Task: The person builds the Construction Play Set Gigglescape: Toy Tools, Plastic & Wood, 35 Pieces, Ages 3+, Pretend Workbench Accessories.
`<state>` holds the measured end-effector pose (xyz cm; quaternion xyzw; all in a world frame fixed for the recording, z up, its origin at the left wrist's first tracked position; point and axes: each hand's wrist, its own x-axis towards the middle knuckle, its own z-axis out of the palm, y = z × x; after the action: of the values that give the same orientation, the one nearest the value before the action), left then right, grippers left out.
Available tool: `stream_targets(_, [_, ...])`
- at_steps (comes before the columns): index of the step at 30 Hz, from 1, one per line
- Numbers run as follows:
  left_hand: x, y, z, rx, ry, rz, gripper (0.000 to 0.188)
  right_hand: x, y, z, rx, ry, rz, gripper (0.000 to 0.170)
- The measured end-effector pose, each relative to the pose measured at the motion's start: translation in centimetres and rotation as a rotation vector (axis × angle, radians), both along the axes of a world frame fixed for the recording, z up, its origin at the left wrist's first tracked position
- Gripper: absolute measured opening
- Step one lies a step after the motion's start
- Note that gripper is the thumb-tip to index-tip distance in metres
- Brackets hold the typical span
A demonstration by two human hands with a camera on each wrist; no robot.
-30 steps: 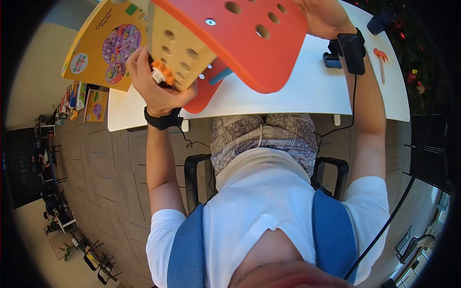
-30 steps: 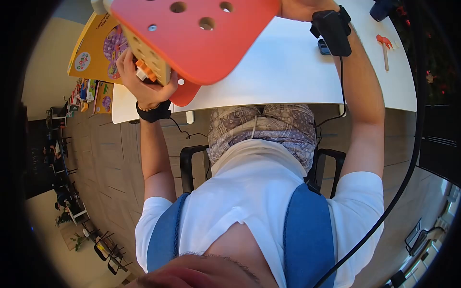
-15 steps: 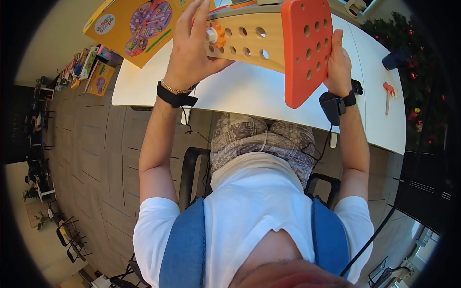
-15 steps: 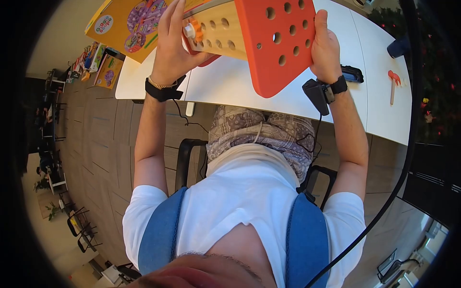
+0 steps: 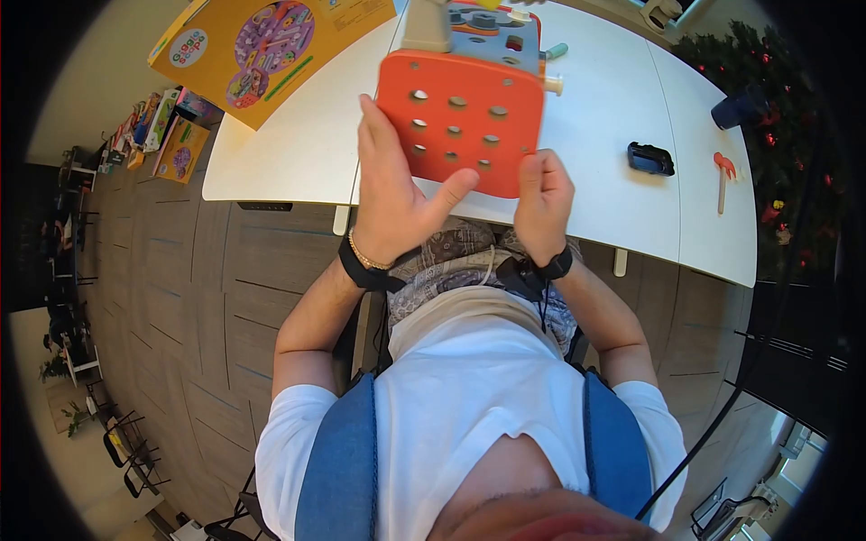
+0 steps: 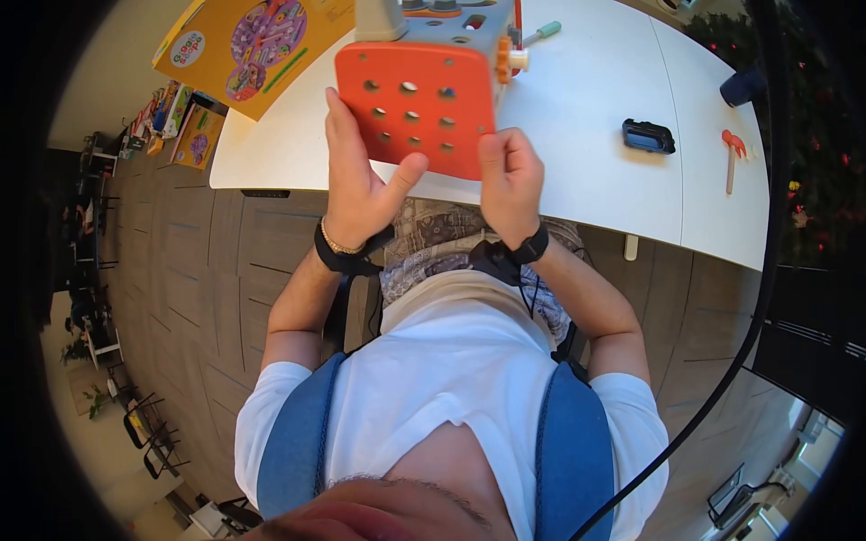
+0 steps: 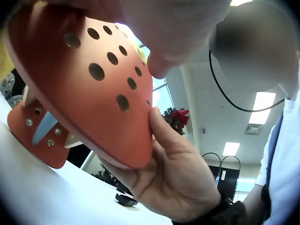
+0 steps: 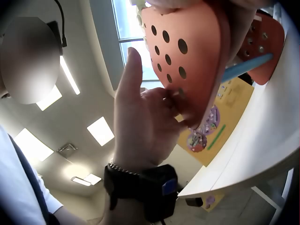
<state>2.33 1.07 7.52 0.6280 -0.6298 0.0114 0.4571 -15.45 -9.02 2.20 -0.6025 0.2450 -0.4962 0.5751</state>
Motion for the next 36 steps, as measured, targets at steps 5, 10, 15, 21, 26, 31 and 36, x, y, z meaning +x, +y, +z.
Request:
stream_targets(5, [5.4,-0.6,-2.1,0.035,0.045,0.154,0.152,3.5,3.7,-0.2,-0.026,0.111,0.226,0.022])
stream_targets(10, [11.0,-1.7,-4.9,-0.021,0.231,-0.122,0.156,6.6,4.0,-1.7,-0.226,0.188,0.406,0.046])
stream_targets(15, [14.4,-2.6,-5.3,0.126,0.425,-0.334,0.144,8.0,3.1,0.0,-0.154,0.387,0.652,0.072])
stream_targets(21, [17.4,-3.6,-5.5,0.185,0.37,-0.379,0.142,10.6,2.7,-1.8,-0.295,0.298,0.583,0.084])
stream_targets(26, [17.8,-3.3,-4.8,0.244,0.409,-0.393,0.126,10.7,1.3,-1.6,-0.2,0.307,0.685,0.084])
stream_targets(31, [15.6,-2.6,-3.5,0.256,0.541,-0.398,0.095,9.6,-0.5,-0.1,-0.3,0.213,0.609,0.068])
stream_targets(36, [11.6,-1.7,-3.4,0.171,0.555,-0.224,0.08,4.3,-4.4,3.0,-0.548,0.346,-0.011,0.037])
